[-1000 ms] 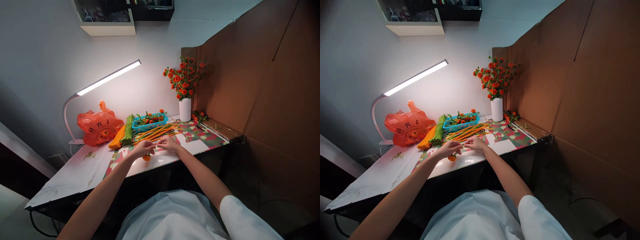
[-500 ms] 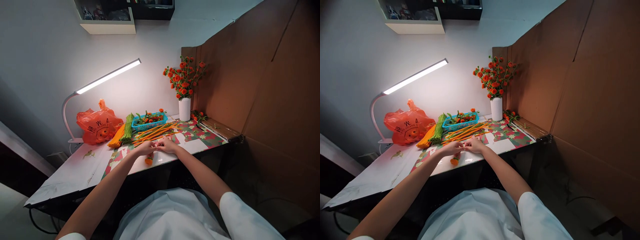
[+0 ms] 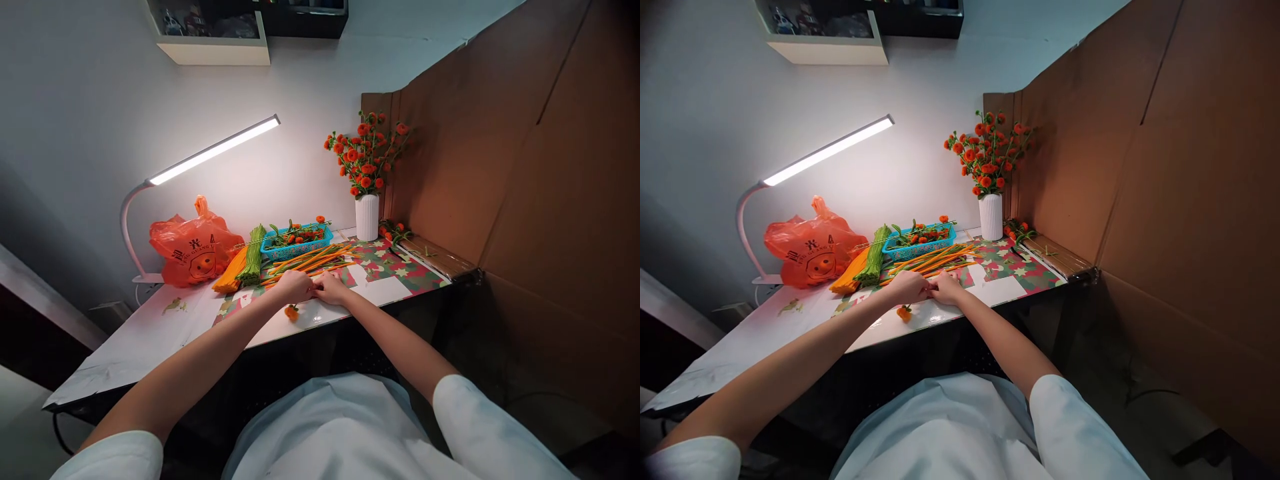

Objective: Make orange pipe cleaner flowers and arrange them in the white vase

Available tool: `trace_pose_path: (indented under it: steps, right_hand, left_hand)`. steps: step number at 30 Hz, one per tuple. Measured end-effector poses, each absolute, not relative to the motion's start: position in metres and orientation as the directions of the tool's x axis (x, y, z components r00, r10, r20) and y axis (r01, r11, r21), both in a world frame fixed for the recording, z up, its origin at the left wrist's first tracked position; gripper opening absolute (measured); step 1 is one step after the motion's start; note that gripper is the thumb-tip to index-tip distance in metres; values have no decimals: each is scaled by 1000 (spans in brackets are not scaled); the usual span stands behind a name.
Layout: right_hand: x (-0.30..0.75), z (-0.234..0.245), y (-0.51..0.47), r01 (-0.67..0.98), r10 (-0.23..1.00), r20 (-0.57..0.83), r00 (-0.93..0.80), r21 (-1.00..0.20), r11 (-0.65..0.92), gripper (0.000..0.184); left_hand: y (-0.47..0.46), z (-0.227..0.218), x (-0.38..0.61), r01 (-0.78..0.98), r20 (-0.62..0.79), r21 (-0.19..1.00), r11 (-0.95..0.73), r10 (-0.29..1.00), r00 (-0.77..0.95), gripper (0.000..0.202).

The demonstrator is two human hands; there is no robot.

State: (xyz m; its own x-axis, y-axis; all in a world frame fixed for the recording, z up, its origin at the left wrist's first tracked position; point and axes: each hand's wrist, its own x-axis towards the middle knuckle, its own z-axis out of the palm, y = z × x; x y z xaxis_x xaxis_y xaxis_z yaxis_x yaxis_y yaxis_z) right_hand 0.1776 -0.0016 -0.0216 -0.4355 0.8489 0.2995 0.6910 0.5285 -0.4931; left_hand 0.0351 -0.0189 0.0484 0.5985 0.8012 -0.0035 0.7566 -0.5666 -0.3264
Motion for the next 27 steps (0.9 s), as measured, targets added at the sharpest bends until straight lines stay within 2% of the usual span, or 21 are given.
trace_pose_path:
  steps: [4,8,10,12,13,15,17,19,21,23,25,27]
  right_hand:
    - [178,-17,0,679,864,293,-410,-534,503,19]
    - [178,-15,-4,685,881,298,-367,-554,473,18]
    - [177,-16,-8,666,875,316,-366,-568,484,14]
    - [175,-17,-12,660,878,331,-345,-580,478,12]
    - [174,-18,-14,670,882,337,-329,-576,470,12]
    - [173,-18,-15,708,888,345,-303,-542,452,12]
    - [174,-17,-16,735,882,349,-318,-496,461,13]
    - [174,-17,-16,756,886,330,-327,-471,454,26]
    - [174,-17,-16,785,894,318,-315,-442,433,44]
    - [173,-18,-16,812,894,331,-302,-402,423,53]
    - [172,-20,-17,824,891,339,-302,-378,423,51]
    - [171,-21,-18,826,890,345,-298,-374,421,45]
  left_hand:
    - [-18,46,45,759,0,-372,-534,818,576,30]
    - [-11,54,46,850,82,-263,-456,867,491,22]
    - [-2,73,36,913,167,-203,-354,906,388,19]
    - [9,102,22,929,198,-199,-313,915,351,19]
    - [15,119,14,934,273,-168,-314,896,351,20]
    - [25,152,-3,941,375,-53,-334,867,328,18]
    - [32,178,-19,918,442,125,-376,850,288,17]
    - [35,191,-35,860,493,319,-398,845,208,18]
    - [34,190,-54,784,525,468,-409,842,125,18]
    - [32,180,-72,702,531,595,-391,847,21,18]
    - [28,165,-89,606,486,718,-343,870,-84,19]
    - [22,151,-100,515,423,800,-308,898,-120,18]
